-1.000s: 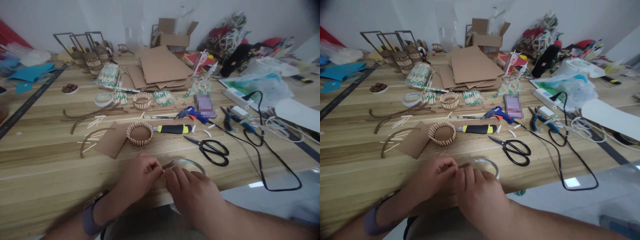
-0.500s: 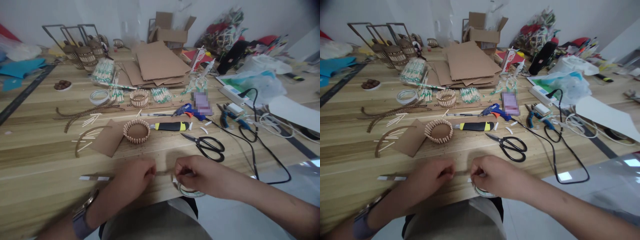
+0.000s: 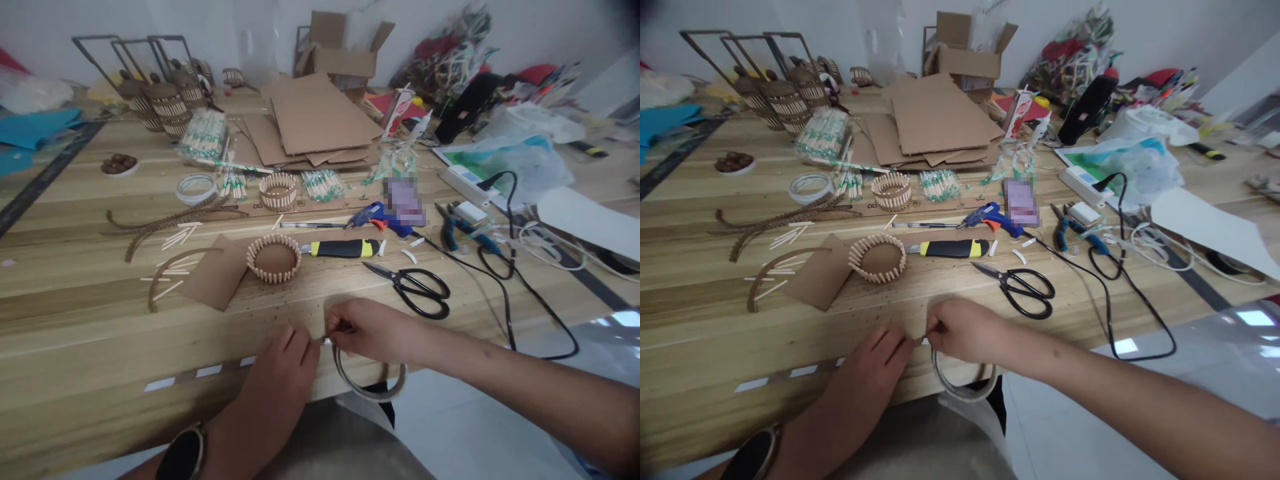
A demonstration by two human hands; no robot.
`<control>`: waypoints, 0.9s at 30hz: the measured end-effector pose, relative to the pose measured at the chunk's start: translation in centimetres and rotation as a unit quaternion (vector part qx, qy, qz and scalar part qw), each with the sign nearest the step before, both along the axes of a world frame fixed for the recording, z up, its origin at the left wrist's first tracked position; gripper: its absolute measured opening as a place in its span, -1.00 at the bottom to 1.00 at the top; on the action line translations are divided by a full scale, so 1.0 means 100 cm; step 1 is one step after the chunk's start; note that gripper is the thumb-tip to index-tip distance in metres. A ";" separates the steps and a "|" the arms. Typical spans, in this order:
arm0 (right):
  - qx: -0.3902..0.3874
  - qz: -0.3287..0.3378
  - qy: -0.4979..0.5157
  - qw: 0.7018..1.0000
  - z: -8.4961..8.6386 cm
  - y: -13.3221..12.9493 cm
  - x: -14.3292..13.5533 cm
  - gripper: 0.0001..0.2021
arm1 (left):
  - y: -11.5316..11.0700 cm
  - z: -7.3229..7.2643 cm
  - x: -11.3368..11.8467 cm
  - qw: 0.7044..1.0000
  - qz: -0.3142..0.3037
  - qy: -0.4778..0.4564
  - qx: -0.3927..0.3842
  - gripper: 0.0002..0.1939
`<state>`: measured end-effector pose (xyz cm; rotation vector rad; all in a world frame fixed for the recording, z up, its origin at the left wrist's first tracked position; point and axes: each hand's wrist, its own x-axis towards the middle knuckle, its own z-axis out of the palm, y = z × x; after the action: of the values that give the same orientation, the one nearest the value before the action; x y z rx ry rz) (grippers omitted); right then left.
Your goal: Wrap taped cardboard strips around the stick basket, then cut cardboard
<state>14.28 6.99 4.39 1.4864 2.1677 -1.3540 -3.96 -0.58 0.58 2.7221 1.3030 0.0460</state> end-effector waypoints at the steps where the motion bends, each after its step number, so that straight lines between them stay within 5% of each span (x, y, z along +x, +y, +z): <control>1: 0.004 0.009 -0.007 1.000 0.002 0.001 -0.001 -0.86 | -0.002 -0.003 -0.001 1.000 -0.009 -0.001 0.015 -0.70; 12: 0.039 0.077 -0.065 0.994 0.006 0.006 -0.011 -0.85 | -0.010 -0.012 -0.005 0.993 -0.044 -0.003 0.113 -0.62; 27: 0.071 0.112 -0.126 0.983 0.008 0.006 -0.021 -0.83 | -0.015 -0.023 -0.008 0.993 -0.066 0.014 0.094 -0.50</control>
<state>12.21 7.60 5.18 1.3273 2.2225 -0.9029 -4.76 -2.04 -1.71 2.9715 1.1773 0.1246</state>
